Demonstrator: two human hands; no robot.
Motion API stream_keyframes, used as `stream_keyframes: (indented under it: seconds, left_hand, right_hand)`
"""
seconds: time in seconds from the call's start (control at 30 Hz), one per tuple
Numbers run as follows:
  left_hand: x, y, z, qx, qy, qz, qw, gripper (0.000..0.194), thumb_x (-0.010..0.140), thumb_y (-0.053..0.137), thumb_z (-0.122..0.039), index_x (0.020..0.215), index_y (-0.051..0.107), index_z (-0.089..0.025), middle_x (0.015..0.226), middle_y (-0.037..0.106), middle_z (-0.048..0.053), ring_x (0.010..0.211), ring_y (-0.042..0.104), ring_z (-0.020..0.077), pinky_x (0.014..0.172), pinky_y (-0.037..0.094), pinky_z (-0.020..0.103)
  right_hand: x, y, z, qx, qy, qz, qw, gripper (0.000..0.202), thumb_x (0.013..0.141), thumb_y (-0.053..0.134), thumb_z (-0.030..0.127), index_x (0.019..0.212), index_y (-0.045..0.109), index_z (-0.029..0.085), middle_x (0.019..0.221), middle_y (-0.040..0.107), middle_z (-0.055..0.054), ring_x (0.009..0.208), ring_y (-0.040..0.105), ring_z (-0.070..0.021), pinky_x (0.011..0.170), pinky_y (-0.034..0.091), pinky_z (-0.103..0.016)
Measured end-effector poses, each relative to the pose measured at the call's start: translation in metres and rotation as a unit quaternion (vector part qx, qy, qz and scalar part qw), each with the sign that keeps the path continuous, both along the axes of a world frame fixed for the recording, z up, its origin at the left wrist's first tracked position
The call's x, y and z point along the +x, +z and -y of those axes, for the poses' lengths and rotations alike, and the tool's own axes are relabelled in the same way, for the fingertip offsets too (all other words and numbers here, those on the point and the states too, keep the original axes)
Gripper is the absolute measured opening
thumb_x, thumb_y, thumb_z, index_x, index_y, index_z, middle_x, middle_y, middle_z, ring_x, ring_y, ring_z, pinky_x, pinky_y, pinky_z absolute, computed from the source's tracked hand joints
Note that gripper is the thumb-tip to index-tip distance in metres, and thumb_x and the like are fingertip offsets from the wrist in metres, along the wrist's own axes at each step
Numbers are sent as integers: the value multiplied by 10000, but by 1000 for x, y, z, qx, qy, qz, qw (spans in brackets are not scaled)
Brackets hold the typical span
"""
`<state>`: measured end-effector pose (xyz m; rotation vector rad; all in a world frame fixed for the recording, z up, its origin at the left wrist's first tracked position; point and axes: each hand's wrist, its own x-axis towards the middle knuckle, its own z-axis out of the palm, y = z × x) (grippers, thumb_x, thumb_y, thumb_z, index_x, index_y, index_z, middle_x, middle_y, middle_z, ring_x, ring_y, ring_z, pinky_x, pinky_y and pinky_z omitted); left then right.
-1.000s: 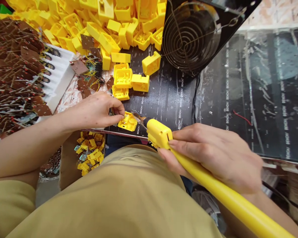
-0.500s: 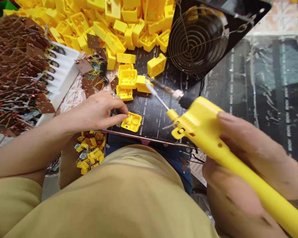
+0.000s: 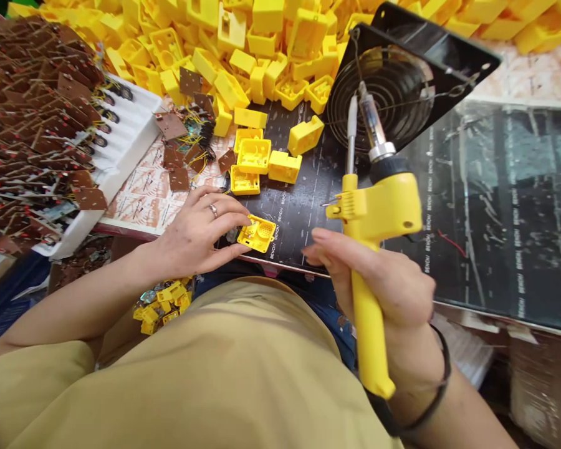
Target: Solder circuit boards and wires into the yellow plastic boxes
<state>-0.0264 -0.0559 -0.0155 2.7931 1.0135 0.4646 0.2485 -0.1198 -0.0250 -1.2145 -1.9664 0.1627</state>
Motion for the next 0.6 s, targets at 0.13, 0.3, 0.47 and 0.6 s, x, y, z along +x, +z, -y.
stream_keyframes:
  seconds: [0.13,0.3,0.47,0.6]
  left_hand:
    - [1,1,-3,10,48,23,999,277,979,488,-375,998,674,-170,1027,740,59,1032,619,227,1031,358,433]
    - [6,7,-10,-38,58,-57,996,240,910,544,-337,832,695,-168,888,720,61,935,612,263,953,377,476]
    - [5,2,-10,-63,53,-10,997,234,934,496,-289,832,670,-171,863,710,39,894,609,218,961,374,426]
    - [4,-3,-7,-52,65,27,996,224,946,473,-265,822,631,-166,864,702,33,872,618,190,1001,356,403]
  right_hand:
    - [-27,-21,-15,-9,70,-10,997,361,848,741,340,1140,567,219,1157,708,-93,1022,710,-222,879,609,-324]
    - [-53,-34,-24,-1,92,5,996,418,845,741,354,1175,530,209,1027,709,-82,1028,699,-257,831,606,-358]
    - [-57,-38,-24,15,78,11,997,414,857,729,299,1198,509,215,1036,698,-77,936,704,-226,770,588,-325]
    - [-56,-36,-23,16,74,18,997,405,863,721,306,1194,510,205,945,685,-63,939,700,-233,767,586,-327]
